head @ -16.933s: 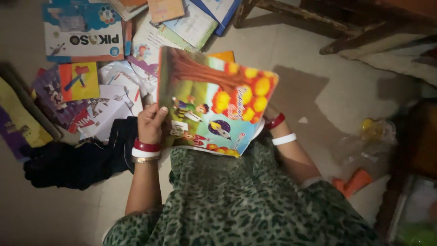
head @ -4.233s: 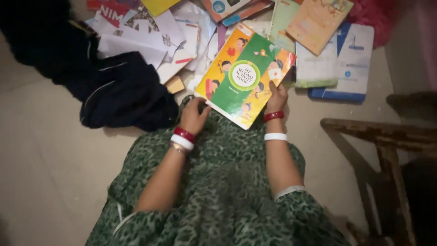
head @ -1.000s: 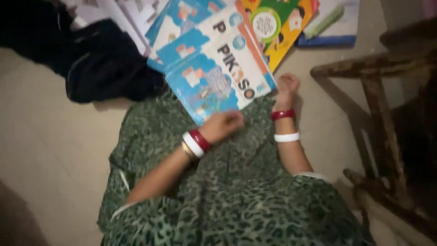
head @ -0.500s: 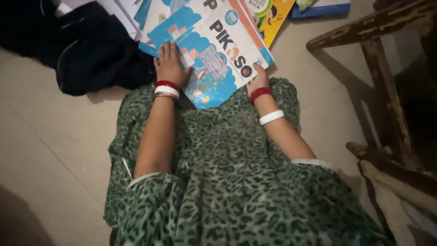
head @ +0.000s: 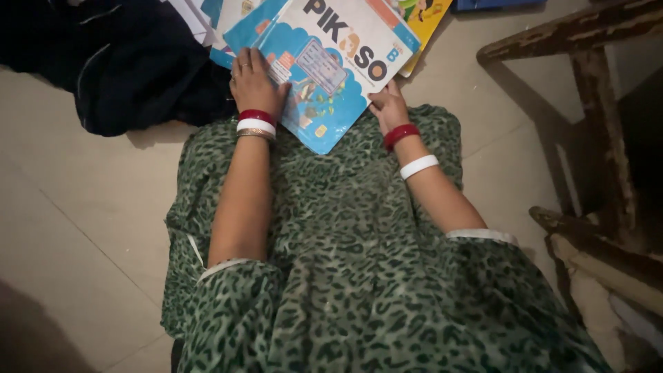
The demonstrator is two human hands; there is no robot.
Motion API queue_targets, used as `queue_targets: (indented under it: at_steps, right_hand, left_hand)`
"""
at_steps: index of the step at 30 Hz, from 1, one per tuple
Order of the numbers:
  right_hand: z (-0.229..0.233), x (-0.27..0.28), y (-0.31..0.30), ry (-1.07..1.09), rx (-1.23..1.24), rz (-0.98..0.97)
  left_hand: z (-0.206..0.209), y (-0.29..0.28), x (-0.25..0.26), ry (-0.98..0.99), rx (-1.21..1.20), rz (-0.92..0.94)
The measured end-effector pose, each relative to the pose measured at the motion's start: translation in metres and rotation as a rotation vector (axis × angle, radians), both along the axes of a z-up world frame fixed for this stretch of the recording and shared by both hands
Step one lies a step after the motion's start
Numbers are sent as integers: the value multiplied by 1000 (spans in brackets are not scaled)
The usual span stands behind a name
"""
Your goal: Sorting and organizing a pile of books and notebooks on the floor.
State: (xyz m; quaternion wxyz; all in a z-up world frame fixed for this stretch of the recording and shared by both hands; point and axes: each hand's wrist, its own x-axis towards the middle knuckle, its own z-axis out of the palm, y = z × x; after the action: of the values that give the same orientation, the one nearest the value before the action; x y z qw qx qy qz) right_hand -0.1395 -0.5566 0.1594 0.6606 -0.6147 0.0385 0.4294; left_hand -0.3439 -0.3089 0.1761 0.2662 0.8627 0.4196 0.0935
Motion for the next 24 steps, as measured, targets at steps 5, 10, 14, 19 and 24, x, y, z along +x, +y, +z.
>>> queue_targets:
  at_steps: [5,10,14,19,24]
  right_hand:
    - [8,4,-9,-13,123,33]
    - [11,17,1,19,255,-46]
    - [-12,21,-5,32,215,-64]
    - [-28,23,-11,3,166,-63]
    - [-52,28,-8,-100,151,-90]
  left_hand:
    - [-36,19,-11,-135,-87,12]
    - [-45,20,-16,-284,-244,41]
    - [-53,19,-16,-271,-129,-5]
    - [-35,18,-13,-209,-197,-54]
    - [-42,11,-15,-45,-199,-140]
